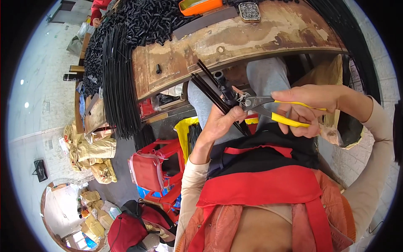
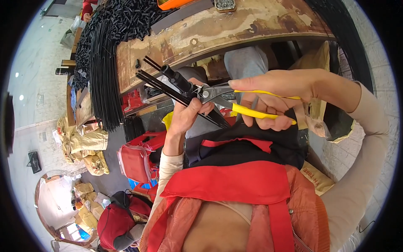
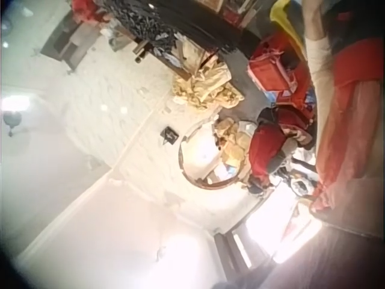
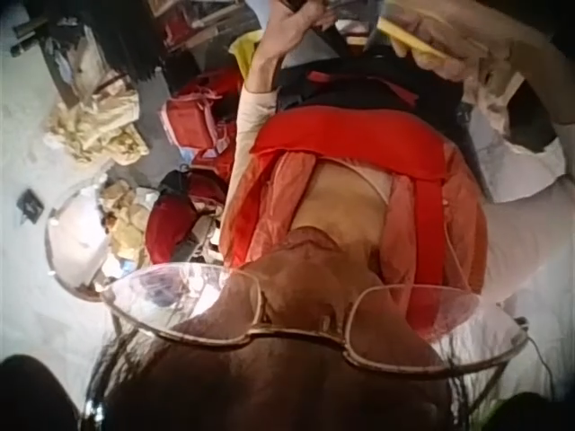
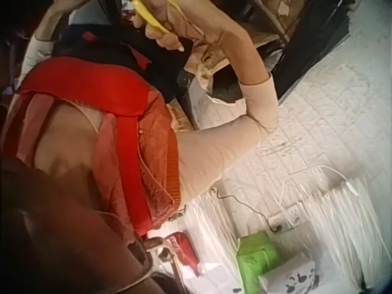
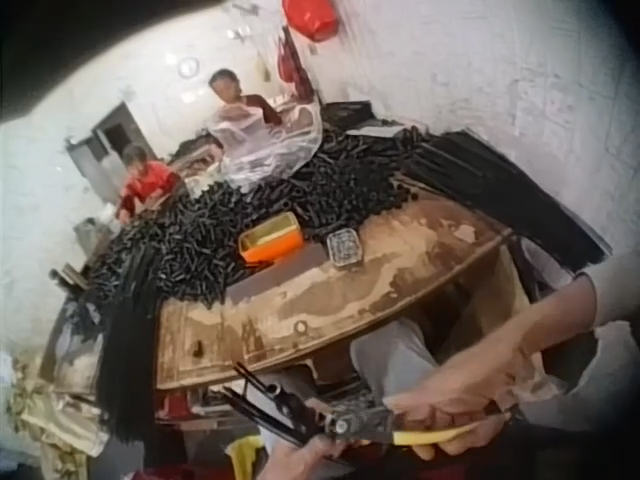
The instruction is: Assembling brushes by trimming bundles of bristles with a tool and inserting them into a frame.
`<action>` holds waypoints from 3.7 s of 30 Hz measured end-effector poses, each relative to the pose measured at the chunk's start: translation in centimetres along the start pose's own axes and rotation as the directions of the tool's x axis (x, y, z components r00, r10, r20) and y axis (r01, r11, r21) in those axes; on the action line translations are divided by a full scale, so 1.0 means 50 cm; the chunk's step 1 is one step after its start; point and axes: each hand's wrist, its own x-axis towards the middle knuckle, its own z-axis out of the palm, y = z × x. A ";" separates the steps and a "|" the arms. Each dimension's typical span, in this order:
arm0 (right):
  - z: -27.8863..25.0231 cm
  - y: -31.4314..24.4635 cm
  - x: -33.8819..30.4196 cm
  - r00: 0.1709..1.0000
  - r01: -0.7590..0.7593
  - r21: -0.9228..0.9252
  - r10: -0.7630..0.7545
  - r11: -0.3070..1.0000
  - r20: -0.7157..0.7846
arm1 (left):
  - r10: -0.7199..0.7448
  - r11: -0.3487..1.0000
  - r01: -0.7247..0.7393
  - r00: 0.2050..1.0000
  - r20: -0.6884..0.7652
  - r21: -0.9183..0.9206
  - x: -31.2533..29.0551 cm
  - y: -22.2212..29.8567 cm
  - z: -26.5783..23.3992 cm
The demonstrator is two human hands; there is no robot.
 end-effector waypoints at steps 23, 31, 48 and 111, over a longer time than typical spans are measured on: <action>0.041 -0.074 -0.017 0.970 -0.027 -0.469 -0.090 0.883 -0.227 | 0.076 0.997 -0.073 0.978 -0.192 0.023 0.017 -0.009 0.011; 0.057 0.070 0.082 0.439 0.186 -0.920 -0.867 0.345 -0.236 | 0.097 0.993 -0.111 0.957 -0.274 -0.036 0.005 -0.002 0.009; 0.043 0.036 0.061 0.317 -0.228 -0.967 -0.931 0.110 -0.181 | 0.111 0.993 -0.096 0.948 -0.299 0.063 0.005 -0.016 0.009; 0.055 0.058 0.041 0.974 0.206 -0.059 -0.199 0.977 0.106 | -0.004 0.997 0.006 1.000 0.030 -0.079 0.006 0.047 -0.002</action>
